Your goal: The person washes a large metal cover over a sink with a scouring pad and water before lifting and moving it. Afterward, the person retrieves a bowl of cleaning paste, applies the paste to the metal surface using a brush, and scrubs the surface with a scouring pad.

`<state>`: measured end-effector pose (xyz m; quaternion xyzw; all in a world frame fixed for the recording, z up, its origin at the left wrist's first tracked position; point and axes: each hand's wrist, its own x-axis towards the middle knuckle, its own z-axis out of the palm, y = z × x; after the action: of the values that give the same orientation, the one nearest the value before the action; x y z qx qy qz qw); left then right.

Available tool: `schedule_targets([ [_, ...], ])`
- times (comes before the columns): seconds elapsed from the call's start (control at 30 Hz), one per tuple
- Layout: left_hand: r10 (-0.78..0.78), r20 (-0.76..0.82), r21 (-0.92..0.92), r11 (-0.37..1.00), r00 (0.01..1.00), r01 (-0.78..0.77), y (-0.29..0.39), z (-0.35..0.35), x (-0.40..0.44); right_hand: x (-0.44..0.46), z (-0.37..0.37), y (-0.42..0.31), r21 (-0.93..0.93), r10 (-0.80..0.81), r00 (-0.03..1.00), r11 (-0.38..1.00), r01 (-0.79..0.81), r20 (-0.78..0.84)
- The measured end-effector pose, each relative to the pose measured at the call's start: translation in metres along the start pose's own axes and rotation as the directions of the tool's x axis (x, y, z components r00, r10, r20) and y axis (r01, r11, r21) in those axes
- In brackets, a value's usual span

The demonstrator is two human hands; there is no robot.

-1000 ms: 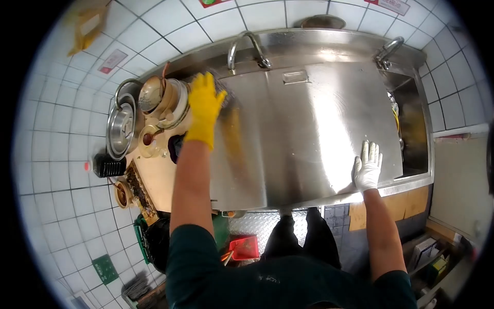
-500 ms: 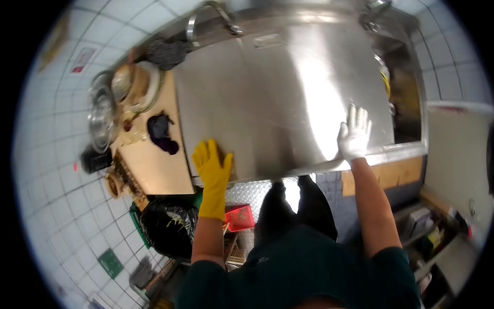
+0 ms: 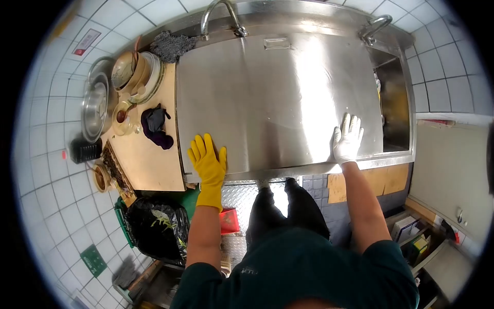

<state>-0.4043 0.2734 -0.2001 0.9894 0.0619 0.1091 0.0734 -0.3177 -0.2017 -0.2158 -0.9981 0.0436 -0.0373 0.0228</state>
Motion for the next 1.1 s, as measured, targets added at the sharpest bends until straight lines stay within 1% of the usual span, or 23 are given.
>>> schedule_targets([
  [0.03, -0.004, -0.01, -0.007, 1.0, 1.0, 0.003, 0.001, -0.002, -0.001, 0.001, -0.002, -0.001, 0.018, -0.014, 1.0, 1.0, 0.014, -0.012],
  [0.13, -0.023, -0.047, -0.063, 0.998, 0.999, 0.02, 0.002, -0.005, -0.001, 0.006, 0.0, -0.009, 0.073, 0.012, 0.998, 0.997, -0.007, -0.062],
  [0.17, -0.029, -0.064, -0.076, 0.997, 0.998, 0.024, 0.001, -0.005, -0.001, 0.012, -0.002, -0.021, 0.133, -0.03, 0.989, 0.99, 0.05, -0.147],
  [0.2, -0.034, -0.078, -0.088, 0.996, 0.996, 0.027, 0.0, -0.004, -0.001, 0.024, 0.001, -0.036, 0.155, -0.073, 0.978, 0.982, 0.104, -0.196],
  [0.23, -0.034, -0.089, -0.1, 0.995, 0.995, 0.025, 0.0, -0.003, -0.001, 0.042, -0.016, -0.064, 0.339, -0.114, 0.983, 0.927, 0.158, -0.146],
  [0.27, -0.041, -0.098, -0.106, 0.994, 0.994, 0.03, -0.001, -0.002, -0.002, 0.063, -0.036, -0.095, 0.514, -0.159, 0.982, 0.837, 0.187, -0.097],
  [0.33, -0.046, -0.114, -0.114, 0.993, 0.992, 0.033, -0.003, 0.0, -0.002, 0.113, -0.03, -0.145, 0.661, -0.237, 0.97, 0.721, 0.208, -0.046],
  [0.4, -0.056, -0.121, -0.125, 0.991, 0.991, 0.04, -0.005, 0.003, -0.002, 0.173, -0.017, -0.195, 0.735, -0.29, 0.956, 0.641, 0.22, -0.033],
  [0.47, -0.062, -0.127, -0.12, 0.992, 0.99, 0.047, -0.006, 0.004, -0.002, 0.227, -0.027, -0.247, 0.74, -0.283, 0.955, 0.66, 0.128, 0.087],
  [0.53, -0.063, -0.125, -0.104, 0.993, 0.99, 0.05, -0.008, 0.006, -0.001, 0.285, 0.006, -0.286, 0.772, -0.338, 0.939, 0.579, 0.262, -0.065],
  [0.6, -0.065, -0.124, -0.111, 0.992, 0.99, 0.051, -0.007, 0.005, 0.0, 0.33, 0.023, -0.311, 0.783, -0.375, 0.927, 0.575, 0.238, -0.006],
  [0.63, -0.07, -0.124, -0.115, 0.992, 0.99, 0.056, -0.008, 0.005, 0.001, 0.337, 0.022, -0.324, 0.787, -0.397, 0.918, 0.573, 0.228, 0.023],
  [0.73, -0.087, -0.118, -0.13, 0.989, 0.989, 0.071, -0.008, 0.003, 0.001, 0.331, 0.025, -0.337, 0.679, -0.393, 0.919, 0.675, 0.288, 0.001],
  [0.87, -0.095, -0.11, -0.137, 0.987, 0.989, 0.079, -0.009, 0.001, 0.003, 0.324, 0.032, -0.338, 0.517, -0.517, 0.853, 0.71, 0.478, -0.078],
  [0.9, -0.094, -0.11, -0.137, 0.987, 0.989, 0.079, -0.009, 0.001, 0.002, 0.322, 0.031, -0.336, 0.521, -0.512, 0.857, 0.715, 0.466, -0.063],
  [1.0, -0.094, -0.105, -0.129, 0.988, 0.99, 0.081, -0.011, 0.001, 0.0, 0.326, 0.032, -0.333, 0.423, -0.559, 0.826, 0.734, 0.532, -0.069],
  [1.1, -0.091, -0.108, -0.137, 0.988, 0.99, 0.076, -0.011, 0.002, 0.0, 0.327, 0.032, -0.333, 0.262, -0.634, 0.772, 0.738, 0.622, -0.049],
])
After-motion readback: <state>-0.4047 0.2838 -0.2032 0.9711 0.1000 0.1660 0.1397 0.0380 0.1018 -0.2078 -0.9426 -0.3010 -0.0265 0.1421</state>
